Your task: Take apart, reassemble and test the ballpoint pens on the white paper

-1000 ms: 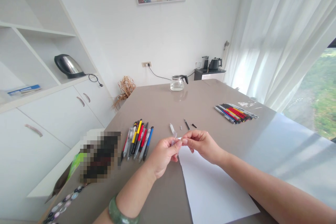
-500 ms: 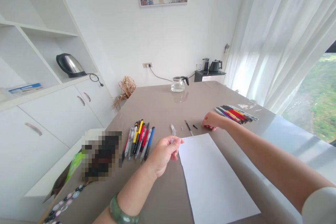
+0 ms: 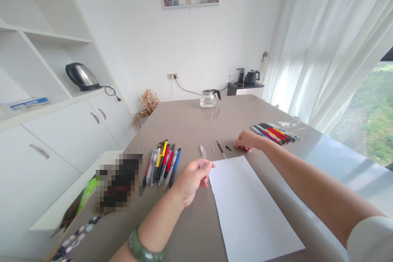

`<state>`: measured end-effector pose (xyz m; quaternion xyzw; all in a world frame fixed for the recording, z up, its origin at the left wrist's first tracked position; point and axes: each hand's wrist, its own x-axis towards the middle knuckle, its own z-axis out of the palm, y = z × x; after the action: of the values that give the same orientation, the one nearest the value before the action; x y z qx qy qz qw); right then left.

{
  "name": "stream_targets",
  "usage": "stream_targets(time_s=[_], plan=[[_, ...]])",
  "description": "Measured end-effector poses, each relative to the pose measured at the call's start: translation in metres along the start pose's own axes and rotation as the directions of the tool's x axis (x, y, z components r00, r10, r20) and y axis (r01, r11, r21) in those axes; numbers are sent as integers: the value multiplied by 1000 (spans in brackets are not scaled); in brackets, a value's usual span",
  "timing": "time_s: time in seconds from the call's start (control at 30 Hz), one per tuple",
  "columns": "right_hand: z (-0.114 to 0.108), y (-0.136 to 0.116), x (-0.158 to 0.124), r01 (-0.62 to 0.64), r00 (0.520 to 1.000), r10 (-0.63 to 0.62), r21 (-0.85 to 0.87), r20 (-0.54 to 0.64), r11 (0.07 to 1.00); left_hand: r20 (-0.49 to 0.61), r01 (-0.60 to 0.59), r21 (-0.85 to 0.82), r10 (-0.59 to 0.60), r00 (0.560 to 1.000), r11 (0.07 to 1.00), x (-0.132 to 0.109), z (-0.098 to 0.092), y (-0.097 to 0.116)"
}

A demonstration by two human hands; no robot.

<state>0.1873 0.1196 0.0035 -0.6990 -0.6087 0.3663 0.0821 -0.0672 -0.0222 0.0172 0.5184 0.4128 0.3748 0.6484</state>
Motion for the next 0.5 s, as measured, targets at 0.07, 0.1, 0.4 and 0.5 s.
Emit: stream_targets(time_s=[0.07, 0.1, 0.4, 0.5], plan=[[0, 0, 1, -8, 1000, 8, -7, 3, 1000, -6, 0, -5, 0, 1000, 1000, 0, 0, 1], [0, 0, 1, -9, 1000, 9, -10, 3, 1000, -8, 1, -5, -1, 1000, 1000, 0, 0, 1], [-4, -13, -25, 72, 989, -72, -3, -130, 997, 3, 5, -3, -5, 1000, 1000, -2, 1, 4], [6, -27, -56, 173, 945, -165, 4, -284, 985, 13, 0, -9, 0, 1000, 1000, -2, 2, 4]])
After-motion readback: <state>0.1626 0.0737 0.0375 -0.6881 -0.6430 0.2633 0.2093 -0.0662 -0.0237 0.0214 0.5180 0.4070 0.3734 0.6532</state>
